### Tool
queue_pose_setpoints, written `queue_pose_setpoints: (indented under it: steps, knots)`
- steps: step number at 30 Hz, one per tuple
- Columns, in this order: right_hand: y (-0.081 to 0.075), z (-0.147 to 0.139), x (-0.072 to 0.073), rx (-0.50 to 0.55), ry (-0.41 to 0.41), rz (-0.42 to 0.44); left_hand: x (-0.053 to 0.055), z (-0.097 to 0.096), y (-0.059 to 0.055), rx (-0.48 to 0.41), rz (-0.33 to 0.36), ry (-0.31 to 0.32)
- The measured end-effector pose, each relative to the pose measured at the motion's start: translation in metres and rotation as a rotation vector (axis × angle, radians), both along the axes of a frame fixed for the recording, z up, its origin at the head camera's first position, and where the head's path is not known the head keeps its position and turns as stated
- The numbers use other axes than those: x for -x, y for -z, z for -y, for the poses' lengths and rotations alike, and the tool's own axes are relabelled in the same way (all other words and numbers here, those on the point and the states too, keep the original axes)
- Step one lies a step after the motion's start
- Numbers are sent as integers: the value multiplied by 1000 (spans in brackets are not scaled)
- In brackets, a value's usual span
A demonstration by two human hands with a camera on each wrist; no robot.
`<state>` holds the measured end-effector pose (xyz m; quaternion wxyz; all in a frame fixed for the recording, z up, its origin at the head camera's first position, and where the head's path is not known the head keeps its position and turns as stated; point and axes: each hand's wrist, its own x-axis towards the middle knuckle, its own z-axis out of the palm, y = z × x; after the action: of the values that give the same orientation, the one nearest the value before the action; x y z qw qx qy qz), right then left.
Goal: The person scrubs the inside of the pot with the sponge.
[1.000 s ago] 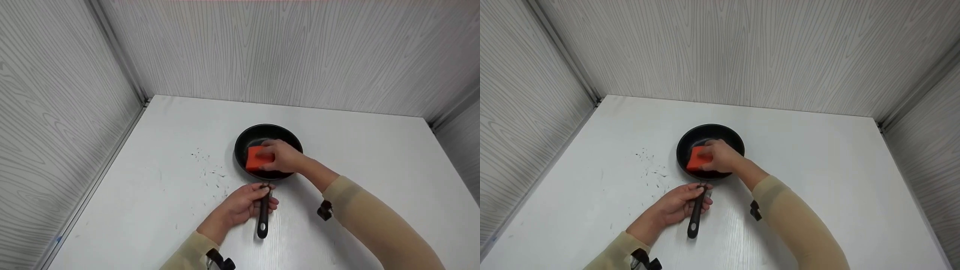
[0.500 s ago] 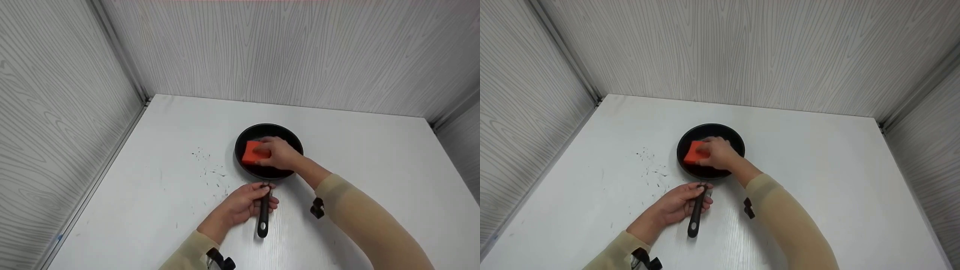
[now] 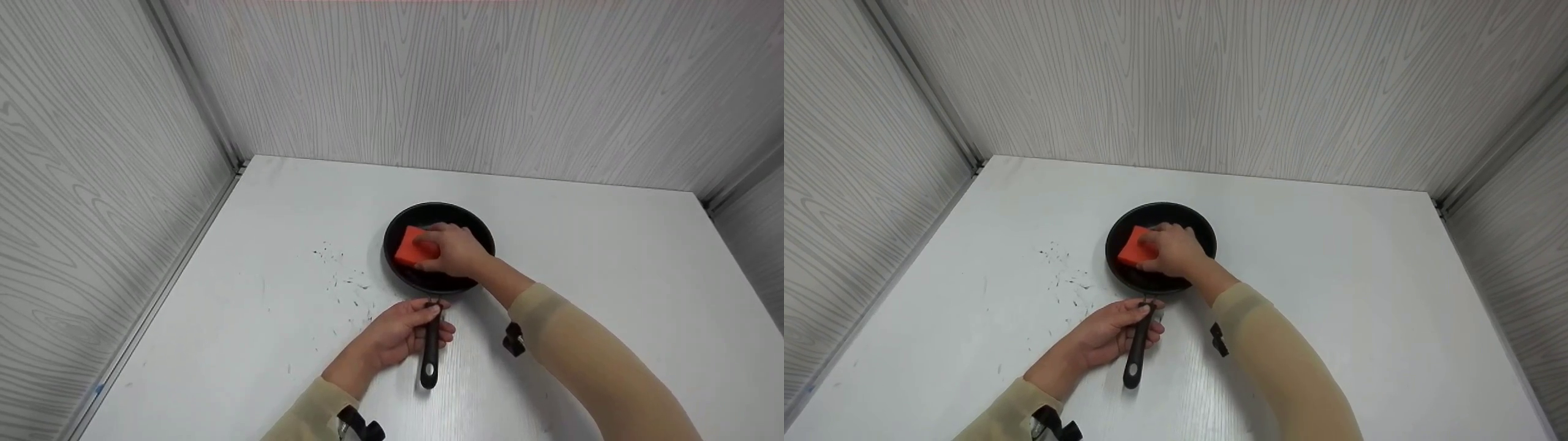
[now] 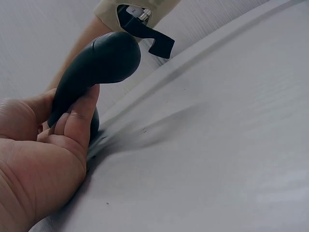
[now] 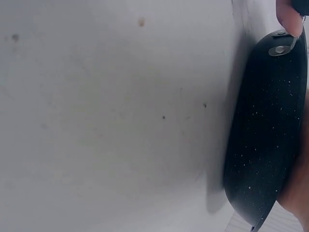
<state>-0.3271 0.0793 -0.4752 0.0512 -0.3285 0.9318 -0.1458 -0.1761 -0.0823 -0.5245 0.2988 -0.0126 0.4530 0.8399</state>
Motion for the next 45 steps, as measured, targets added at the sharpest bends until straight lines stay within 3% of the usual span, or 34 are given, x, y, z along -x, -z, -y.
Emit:
queue_pose_setpoints:
  steps: [24, 37, 45]
  knots:
    - [-4, -10, 7, -68, 31, -69, 0, -3, -1, 10, -14, 7]
    - [-7, -25, 16, -106, 16, -28, 0, -3, 0, 22, -12, -14]
    - [-9, -28, 17, -149, -24, -62, 0, -1, -1, 25, -3, -22]
